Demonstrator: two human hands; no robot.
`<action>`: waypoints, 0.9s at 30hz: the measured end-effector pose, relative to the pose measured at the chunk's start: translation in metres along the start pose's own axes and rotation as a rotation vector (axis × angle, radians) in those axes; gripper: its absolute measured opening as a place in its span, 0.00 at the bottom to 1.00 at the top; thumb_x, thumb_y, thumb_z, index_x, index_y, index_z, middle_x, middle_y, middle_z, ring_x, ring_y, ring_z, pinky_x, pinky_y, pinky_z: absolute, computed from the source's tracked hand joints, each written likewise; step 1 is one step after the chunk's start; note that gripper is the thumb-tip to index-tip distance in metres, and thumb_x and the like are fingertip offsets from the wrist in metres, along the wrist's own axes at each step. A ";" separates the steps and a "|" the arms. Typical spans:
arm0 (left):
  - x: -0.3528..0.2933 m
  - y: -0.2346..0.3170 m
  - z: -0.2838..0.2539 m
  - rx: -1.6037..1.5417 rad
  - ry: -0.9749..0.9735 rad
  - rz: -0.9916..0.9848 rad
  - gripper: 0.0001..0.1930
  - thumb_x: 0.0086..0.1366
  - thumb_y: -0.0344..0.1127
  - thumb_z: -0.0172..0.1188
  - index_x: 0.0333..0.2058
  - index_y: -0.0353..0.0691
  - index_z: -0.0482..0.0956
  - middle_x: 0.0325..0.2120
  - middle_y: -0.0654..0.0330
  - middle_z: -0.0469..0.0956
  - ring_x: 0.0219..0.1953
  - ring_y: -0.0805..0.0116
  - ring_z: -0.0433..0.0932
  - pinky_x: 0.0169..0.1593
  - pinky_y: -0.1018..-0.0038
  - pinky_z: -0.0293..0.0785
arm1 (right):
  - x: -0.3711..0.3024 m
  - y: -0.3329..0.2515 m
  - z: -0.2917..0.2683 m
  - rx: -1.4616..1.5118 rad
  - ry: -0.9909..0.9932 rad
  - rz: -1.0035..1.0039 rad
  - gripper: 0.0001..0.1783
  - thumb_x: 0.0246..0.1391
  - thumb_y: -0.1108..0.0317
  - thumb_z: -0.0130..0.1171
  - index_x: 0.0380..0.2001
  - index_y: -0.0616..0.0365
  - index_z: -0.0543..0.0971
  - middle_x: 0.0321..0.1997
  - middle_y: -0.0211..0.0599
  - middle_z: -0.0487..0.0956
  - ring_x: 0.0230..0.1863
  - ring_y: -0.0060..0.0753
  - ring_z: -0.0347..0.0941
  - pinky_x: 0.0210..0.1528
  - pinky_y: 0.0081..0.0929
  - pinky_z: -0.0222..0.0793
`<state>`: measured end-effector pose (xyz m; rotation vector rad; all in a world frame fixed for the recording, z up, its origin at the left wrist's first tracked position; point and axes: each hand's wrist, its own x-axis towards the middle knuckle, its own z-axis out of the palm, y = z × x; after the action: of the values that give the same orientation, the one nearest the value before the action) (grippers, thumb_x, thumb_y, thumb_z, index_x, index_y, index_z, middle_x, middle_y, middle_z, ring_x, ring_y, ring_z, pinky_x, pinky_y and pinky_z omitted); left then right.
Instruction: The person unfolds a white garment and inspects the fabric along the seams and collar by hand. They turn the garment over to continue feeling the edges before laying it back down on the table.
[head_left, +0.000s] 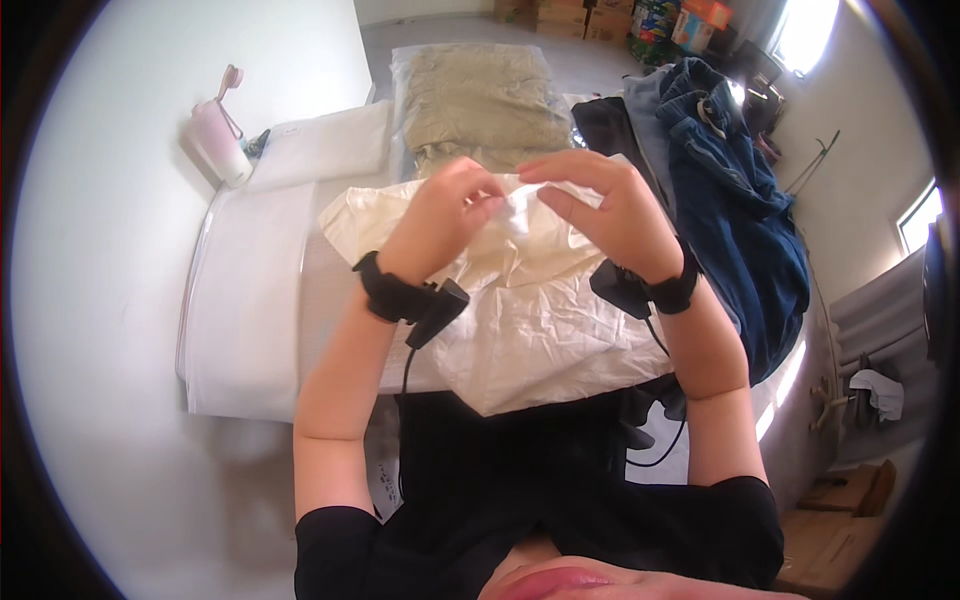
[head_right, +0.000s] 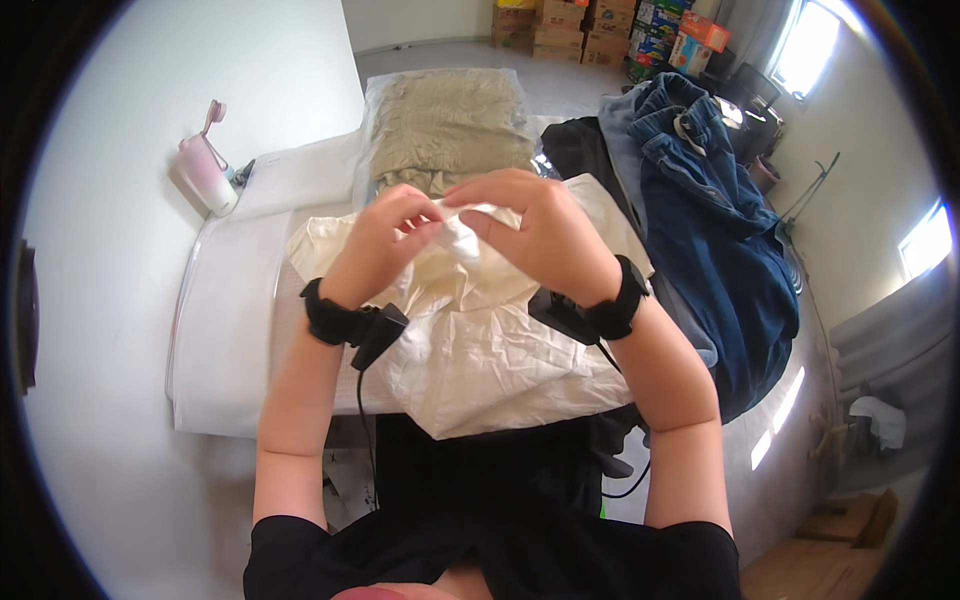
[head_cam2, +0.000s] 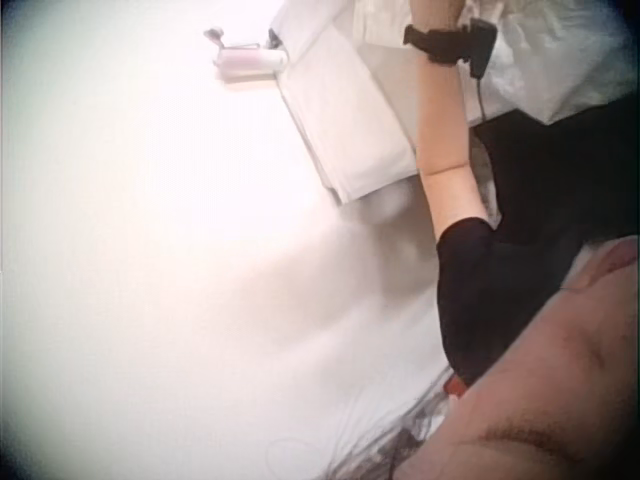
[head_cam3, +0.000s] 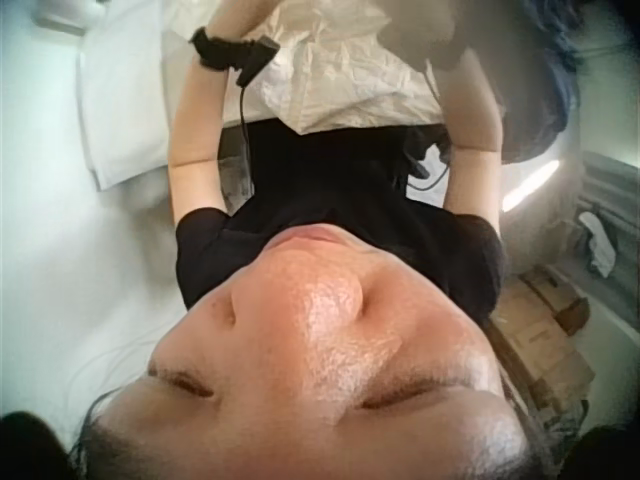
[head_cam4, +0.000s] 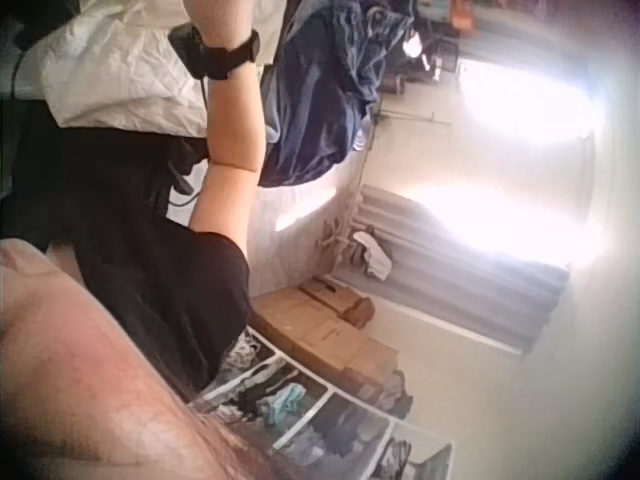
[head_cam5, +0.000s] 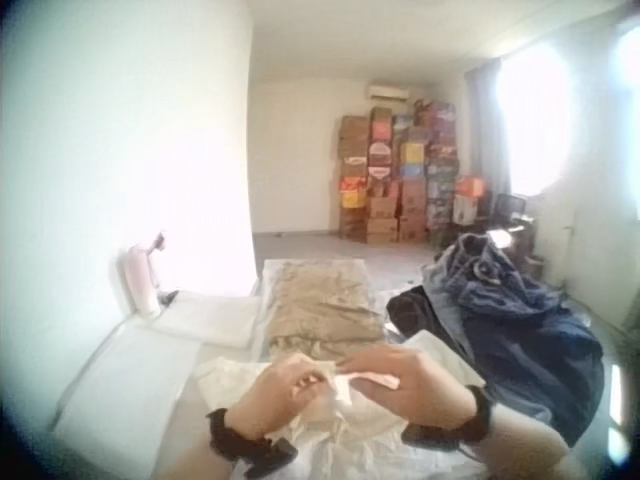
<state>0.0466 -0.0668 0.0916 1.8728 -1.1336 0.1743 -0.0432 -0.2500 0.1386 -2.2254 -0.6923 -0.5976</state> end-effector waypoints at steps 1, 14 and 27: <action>0.006 0.006 -0.008 -0.005 0.014 0.011 0.04 0.57 0.28 0.55 0.31 0.34 0.73 0.29 0.60 0.72 0.31 0.69 0.71 0.35 0.77 0.67 | 0.001 0.004 -0.005 0.045 0.071 0.097 0.14 0.45 0.72 0.59 0.39 0.59 0.78 0.40 0.41 0.78 0.43 0.39 0.74 0.47 0.29 0.68; 0.028 0.036 -0.051 0.033 -0.002 -0.071 0.05 0.58 0.30 0.54 0.31 0.34 0.73 0.25 0.58 0.74 0.28 0.69 0.71 0.34 0.75 0.67 | 0.032 0.020 -0.006 0.186 -0.180 0.357 0.09 0.50 0.71 0.57 0.33 0.65 0.77 0.27 0.29 0.77 0.30 0.19 0.69 0.36 0.18 0.66; 0.018 0.025 -0.053 0.084 0.119 -0.072 0.05 0.57 0.30 0.57 0.31 0.35 0.73 0.26 0.60 0.73 0.28 0.72 0.70 0.34 0.78 0.67 | 0.026 0.014 0.020 0.277 0.146 0.385 0.07 0.52 0.70 0.54 0.31 0.64 0.75 0.23 0.26 0.71 0.26 0.16 0.63 0.29 0.18 0.61</action>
<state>0.0542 -0.0423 0.1466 1.9468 -0.9901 0.2929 -0.0107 -0.2351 0.1346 -1.9615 -0.2431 -0.4332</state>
